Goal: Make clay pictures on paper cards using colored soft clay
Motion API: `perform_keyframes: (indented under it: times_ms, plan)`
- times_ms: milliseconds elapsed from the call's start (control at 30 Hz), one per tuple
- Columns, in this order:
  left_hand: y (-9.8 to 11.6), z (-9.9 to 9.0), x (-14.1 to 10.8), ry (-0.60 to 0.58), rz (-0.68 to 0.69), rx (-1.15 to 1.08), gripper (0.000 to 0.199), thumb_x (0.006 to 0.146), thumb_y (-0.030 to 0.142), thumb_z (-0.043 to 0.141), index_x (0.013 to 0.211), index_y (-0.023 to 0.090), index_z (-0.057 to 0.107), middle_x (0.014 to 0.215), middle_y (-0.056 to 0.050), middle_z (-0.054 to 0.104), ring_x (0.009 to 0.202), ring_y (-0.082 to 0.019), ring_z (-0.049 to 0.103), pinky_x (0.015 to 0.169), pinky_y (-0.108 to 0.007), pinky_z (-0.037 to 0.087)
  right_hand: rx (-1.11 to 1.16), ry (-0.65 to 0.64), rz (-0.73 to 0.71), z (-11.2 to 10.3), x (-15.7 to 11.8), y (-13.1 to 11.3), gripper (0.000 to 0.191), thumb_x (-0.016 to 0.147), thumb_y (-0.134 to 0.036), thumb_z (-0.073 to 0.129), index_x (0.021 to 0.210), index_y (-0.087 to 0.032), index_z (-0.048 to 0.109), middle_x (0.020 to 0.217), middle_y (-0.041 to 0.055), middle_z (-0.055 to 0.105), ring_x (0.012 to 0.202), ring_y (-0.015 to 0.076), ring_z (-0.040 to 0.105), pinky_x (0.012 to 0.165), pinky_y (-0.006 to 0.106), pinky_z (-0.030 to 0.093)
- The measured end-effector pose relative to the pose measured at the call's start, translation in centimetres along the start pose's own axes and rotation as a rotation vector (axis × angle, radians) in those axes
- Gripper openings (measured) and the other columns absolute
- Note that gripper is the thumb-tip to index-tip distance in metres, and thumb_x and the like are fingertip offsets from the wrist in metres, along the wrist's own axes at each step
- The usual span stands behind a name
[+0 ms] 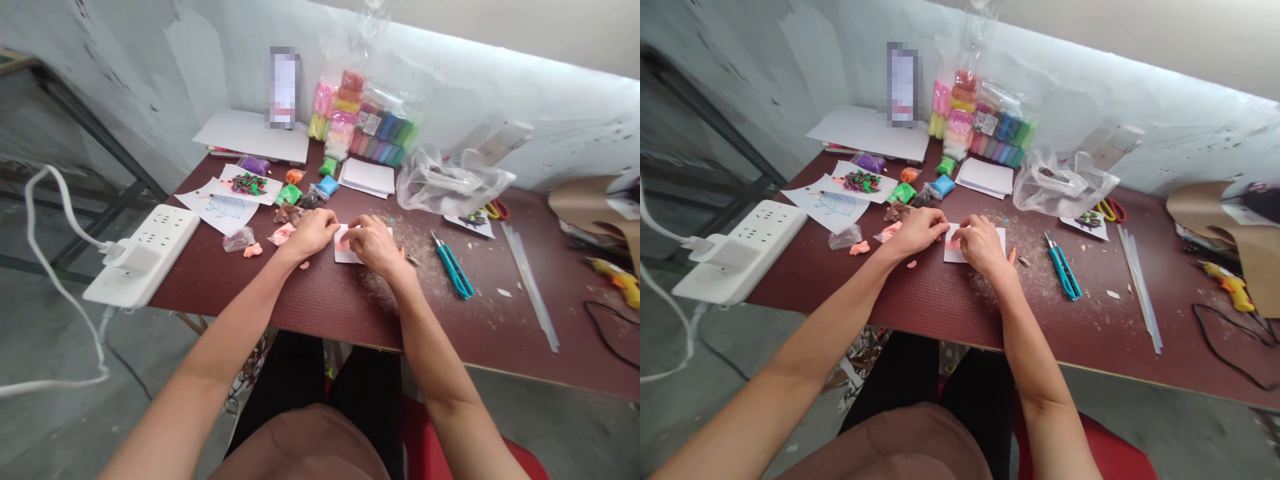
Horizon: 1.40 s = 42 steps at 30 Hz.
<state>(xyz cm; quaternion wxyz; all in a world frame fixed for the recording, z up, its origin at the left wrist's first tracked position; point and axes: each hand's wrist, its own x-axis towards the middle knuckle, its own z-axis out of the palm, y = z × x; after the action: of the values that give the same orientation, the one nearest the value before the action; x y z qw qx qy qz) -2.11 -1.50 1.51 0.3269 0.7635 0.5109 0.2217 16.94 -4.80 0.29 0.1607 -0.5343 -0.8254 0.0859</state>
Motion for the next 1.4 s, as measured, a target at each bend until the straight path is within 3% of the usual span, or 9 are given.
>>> perform_keyframes:
  times_ms: [233, 400, 567, 733, 967, 1133, 1400]
  plan:
    - [-0.2, 0.0, 0.1, 0.0, 0.028, 0.081, 0.02, 0.096, 0.021, 0.061, 0.094, 0.013, 0.079, 0.085, -0.009, 0.077, 0.082, -0.022, 0.068, 0.086, -0.032, 0.049, -0.041, 0.013, -0.007, -0.5, 0.0, -0.1, 0.036, 0.095, -0.009, 0.054, 0.095, -0.025, 0.087, 0.117, 0.0122, 0.071, 0.103, 0.0279, 0.054, 0.093, 0.043, 0.043]
    - [-0.1, 0.0, 0.1, -0.005, 0.029, 0.097, 0.021, 0.097, 0.02, 0.06, 0.096, 0.014, 0.08, 0.088, -0.009, 0.078, 0.084, -0.022, 0.068, 0.086, -0.032, 0.049, -0.029, -0.021, 0.009, -0.5, 0.0, -0.4, 0.039, 0.094, -0.008, 0.052, 0.087, -0.024, 0.086, 0.116, 0.0122, 0.072, 0.103, 0.0278, 0.056, 0.093, 0.043, 0.044]
    - [-0.2, 0.1, 0.2, -0.004, 0.042, 0.122, 0.02, 0.097, 0.021, 0.061, 0.095, 0.014, 0.08, 0.087, -0.009, 0.078, 0.083, -0.022, 0.069, 0.087, -0.033, 0.05, -0.03, 0.019, 0.063, -0.4, 0.1, 0.0, 0.035, 0.095, -0.013, 0.055, 0.097, -0.024, 0.088, 0.119, 0.0135, 0.072, 0.106, 0.0289, 0.056, 0.096, 0.044, 0.044]
    - [0.1, 0.0, 0.2, -0.01, 0.033, 0.136, 0.021, 0.097, 0.019, 0.061, 0.097, 0.013, 0.081, 0.091, -0.01, 0.08, 0.086, -0.023, 0.071, 0.088, -0.033, 0.051, -0.052, -0.032, 0.069, -0.4, 0.1, 0.2, 0.034, 0.096, -0.015, 0.055, 0.09, -0.025, 0.087, 0.118, 0.013, 0.072, 0.104, 0.0288, 0.056, 0.094, 0.044, 0.043]
    - [0.0, 0.1, 0.2, -0.003, 0.05, 0.077, 0.023, 0.096, 0.015, 0.061, 0.101, 0.014, 0.084, 0.096, -0.011, 0.082, 0.091, -0.023, 0.074, 0.093, -0.033, 0.053, 0.049, 0.108, 0.04, -0.3, -0.7, 0.1, 0.031, 0.095, -0.013, 0.059, 0.104, -0.026, 0.085, 0.112, 0.011, 0.072, 0.104, 0.0279, 0.059, 0.095, 0.044, 0.045]
    - [-0.1, 0.2, 0.2, -0.009, 0.029, -0.028, 0.029, 0.094, 0.007, 0.059, 0.104, 0.016, 0.085, 0.091, -0.008, 0.083, 0.086, -0.02, 0.075, 0.094, -0.032, 0.056, 0.059, 0.099, 0.038, -0.4, -1.9, 0.0, 0.019, 0.099, -0.025, 0.067, 0.089, -0.025, 0.083, 0.098, 0.0087, 0.07, 0.095, 0.0254, 0.058, 0.087, 0.04, 0.044]
    - [0.0, 0.2, 0.1, 0.059, 0.014, -0.005, 0.016, 0.091, 0.017, 0.07, 0.091, 0.015, 0.086, 0.081, -0.008, 0.081, 0.083, -0.022, 0.074, 0.089, -0.032, 0.055, 0.047, 0.047, 0.027, -0.5, -2.4, -0.9, 0.019, 0.099, -0.021, 0.065, 0.094, -0.023, 0.084, 0.1, 0.0099, 0.073, 0.097, 0.0265, 0.057, 0.086, 0.039, 0.043]
